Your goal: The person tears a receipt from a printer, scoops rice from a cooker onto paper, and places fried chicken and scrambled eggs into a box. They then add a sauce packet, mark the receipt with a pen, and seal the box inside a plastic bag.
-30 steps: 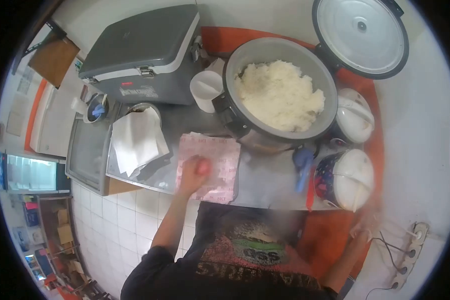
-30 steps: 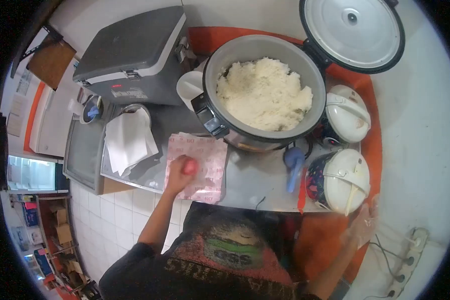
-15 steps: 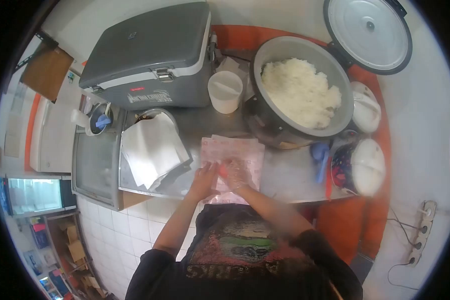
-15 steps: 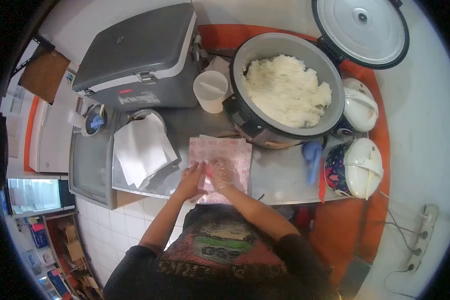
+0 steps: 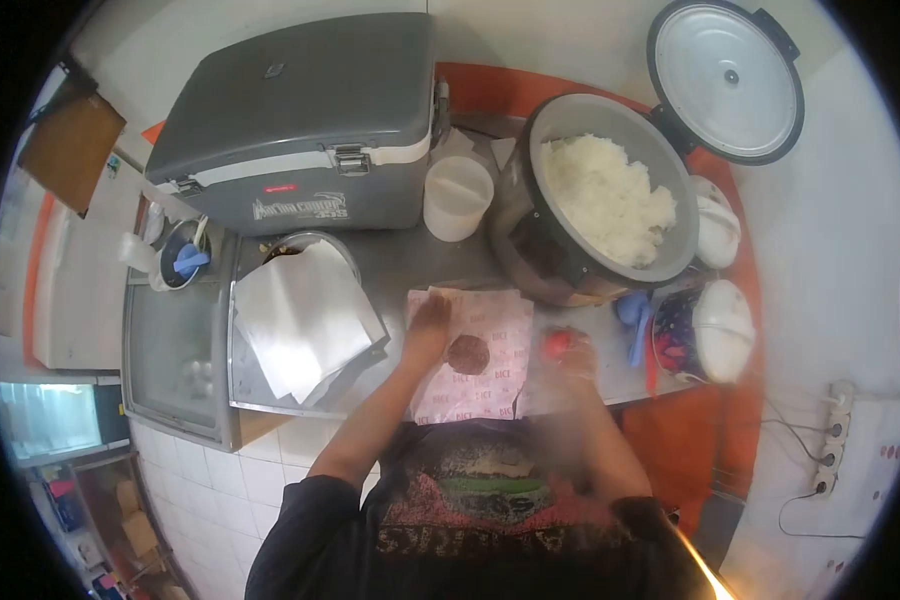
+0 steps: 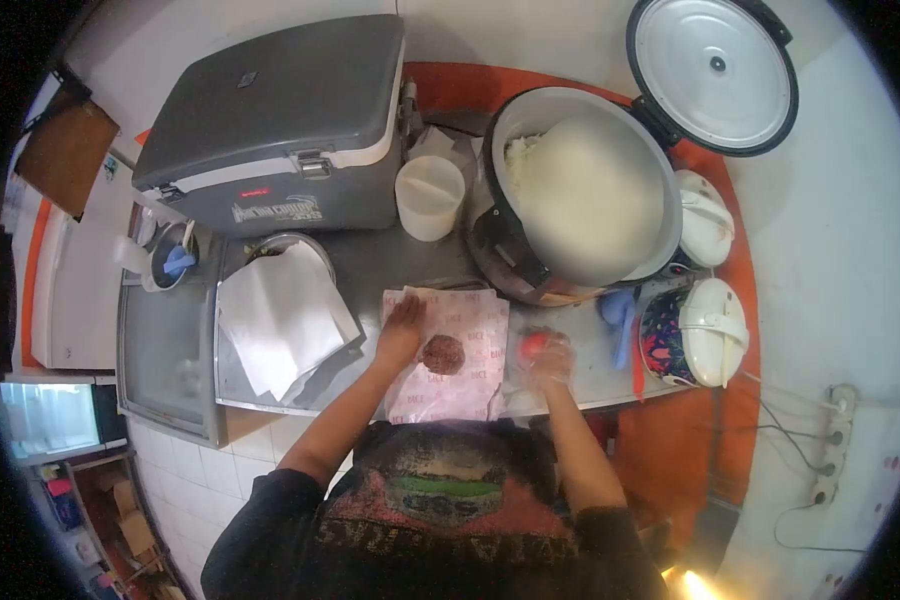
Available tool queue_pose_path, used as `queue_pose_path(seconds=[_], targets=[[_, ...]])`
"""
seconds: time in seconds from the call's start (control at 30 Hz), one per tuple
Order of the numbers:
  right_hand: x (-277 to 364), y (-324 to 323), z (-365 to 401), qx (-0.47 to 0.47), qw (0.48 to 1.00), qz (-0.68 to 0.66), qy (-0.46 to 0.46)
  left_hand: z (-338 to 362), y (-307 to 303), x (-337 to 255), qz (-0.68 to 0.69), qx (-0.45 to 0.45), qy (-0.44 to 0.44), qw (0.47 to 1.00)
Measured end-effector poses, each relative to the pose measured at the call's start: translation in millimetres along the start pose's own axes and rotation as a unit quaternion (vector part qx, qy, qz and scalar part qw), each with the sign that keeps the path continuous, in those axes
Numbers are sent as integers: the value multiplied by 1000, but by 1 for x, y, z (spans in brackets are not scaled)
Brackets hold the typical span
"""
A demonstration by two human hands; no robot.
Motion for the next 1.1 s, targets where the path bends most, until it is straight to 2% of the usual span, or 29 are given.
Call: queue_pose_path(seconds=[0.07, 0.17, 0.23, 0.27, 0.3, 0.37, 0.4, 0.47, 0.5, 0.57, 0.6, 0.63, 0.7, 0.8, 0.87, 1.0, 1.1], targets=[[-16, 1, 1, -84, 990, 111, -8, 1, 7, -1, 4, 5, 17, 1000], [12, -65, 51, -245, 967, 71, 15, 1, 8, -4, 44, 29, 37, 998], [43, -112, 68, -161, 976, -118, 84, -4, 3, -5, 91, 55, 25, 994], [48, -114, 71, -116, 963, -212, 117, -7, 3, -3, 118, 73, 6, 990], [58, -116, 68, -151, 972, -169, 63, -10, 4, -1, 146, 91, -13, 985], [82, -113, 65, -216, 972, -79, -46, -23, -14, -8, 166, 32, -9, 986], [83, -106, 63, -208, 971, -112, -49, -30, -23, -9, 176, 3, -8, 984], [105, -104, 56, -189, 964, -178, -57, -51, -8, -10, 165, 108, 15, 980], [125, -104, 49, -158, 972, -153, -86, -57, 0, -12, 159, 160, 25, 974], [164, -101, 33, -95, 980, -102, -144, -61, -21, -17, 62, 87, 56, 993], [173, -95, 23, -69, 947, -247, -196, -61, -30, -22, 13, 51, 71, 996], [178, -82, 12, -40, 889, -387, -241, -58, -36, -31, -16, 63, 95, 993], [186, -60, -3, 42, 848, -459, -260, -42, -50, -51, -71, 94, 142, 983], [213, -43, -3, 159, 927, -216, -262, 3, -36, -62, -20, 166, 143, 976], [252, -58, 30, 183, 929, 19, -321, 27, -45, -76, -1, 147, 164, 975], [235, 7, 60, 163, 932, 108, -306, 47, -50, -83, 2, 114, 204, 972], [216, 13, 74, 139, 935, 134, -296, 48, -66, -40, -33, -49, 52, 997]])
Point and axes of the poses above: each hand's wrist, its own z-axis away from the middle knuckle, its own y-axis out of the palm, x = y × z, the point moved 10 cm from there along -z, towards the middle knuckle, and after that the axes turned 15 degrees about x, right-handed, at the moved point
